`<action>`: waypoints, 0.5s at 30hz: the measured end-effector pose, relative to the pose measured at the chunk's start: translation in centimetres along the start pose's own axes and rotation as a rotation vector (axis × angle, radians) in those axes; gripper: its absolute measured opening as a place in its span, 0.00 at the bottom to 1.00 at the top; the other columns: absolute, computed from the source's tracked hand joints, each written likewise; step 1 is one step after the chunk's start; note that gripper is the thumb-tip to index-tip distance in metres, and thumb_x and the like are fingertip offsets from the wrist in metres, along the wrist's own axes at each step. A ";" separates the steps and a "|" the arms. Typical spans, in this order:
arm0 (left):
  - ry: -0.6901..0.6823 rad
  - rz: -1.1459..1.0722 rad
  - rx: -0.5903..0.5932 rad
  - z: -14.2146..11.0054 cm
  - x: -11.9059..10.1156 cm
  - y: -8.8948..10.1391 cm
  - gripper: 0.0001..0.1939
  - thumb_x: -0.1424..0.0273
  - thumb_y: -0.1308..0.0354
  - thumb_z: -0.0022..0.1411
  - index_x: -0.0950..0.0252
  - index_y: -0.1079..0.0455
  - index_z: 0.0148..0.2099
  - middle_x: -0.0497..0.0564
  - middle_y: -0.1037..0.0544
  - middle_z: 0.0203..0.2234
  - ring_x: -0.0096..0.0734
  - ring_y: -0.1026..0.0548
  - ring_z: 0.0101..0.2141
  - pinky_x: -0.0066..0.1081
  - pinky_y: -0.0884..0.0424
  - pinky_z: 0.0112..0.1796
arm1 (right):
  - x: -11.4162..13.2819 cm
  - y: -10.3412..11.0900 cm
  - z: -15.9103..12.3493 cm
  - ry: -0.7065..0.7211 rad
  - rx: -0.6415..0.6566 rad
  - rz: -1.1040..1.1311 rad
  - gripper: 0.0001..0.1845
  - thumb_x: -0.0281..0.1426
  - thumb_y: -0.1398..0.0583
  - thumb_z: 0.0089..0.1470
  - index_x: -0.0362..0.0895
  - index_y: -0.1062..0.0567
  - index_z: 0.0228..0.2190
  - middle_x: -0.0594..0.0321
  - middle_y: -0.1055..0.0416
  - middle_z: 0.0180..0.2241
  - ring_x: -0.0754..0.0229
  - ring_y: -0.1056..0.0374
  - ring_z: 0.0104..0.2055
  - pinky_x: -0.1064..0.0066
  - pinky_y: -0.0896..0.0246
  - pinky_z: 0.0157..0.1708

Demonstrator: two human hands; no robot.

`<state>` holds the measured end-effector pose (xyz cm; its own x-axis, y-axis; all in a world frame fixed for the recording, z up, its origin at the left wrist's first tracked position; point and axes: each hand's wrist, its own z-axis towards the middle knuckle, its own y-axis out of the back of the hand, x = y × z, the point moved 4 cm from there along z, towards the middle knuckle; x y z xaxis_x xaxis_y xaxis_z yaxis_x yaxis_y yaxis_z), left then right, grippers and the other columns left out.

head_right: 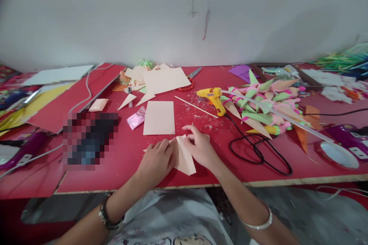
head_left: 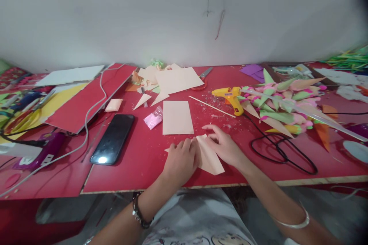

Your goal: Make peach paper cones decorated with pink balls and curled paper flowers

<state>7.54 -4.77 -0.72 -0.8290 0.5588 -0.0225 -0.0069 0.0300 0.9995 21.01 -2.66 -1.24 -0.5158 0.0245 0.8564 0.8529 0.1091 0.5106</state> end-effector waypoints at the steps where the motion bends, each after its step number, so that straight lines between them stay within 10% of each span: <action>1: -0.003 -0.006 0.000 0.0 0.0 0.0 0.21 0.69 0.60 0.62 0.71 0.45 0.55 0.56 0.31 0.38 0.38 0.30 0.36 0.39 0.34 0.32 | 0.1 -0.1 -0.3 0.014 -0.021 -0.060 0.15 0.33 0.49 0.51 0.46 0.37 0.43 0.68 0.32 0.21 0.62 0.36 0.24 0.71 0.45 0.28; 15: -0.010 0.082 0.087 0.4 -0.6 -0.5 0.26 0.73 0.54 0.58 0.74 0.50 0.58 0.58 0.31 0.40 0.35 0.30 0.36 0.31 0.34 0.30 | 0.9 -1.3 -2.9 0.172 -0.267 -0.628 0.10 0.25 0.51 0.53 0.46 0.31 0.33 0.64 0.24 0.28 0.60 0.30 0.28 0.62 0.62 0.44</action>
<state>8.22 -4.77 -1.25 -0.8191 0.5708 0.0581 0.1093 0.0558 0.9924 19.67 -5.67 -0.86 -0.9158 -0.1235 0.3821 0.4000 -0.1976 0.8949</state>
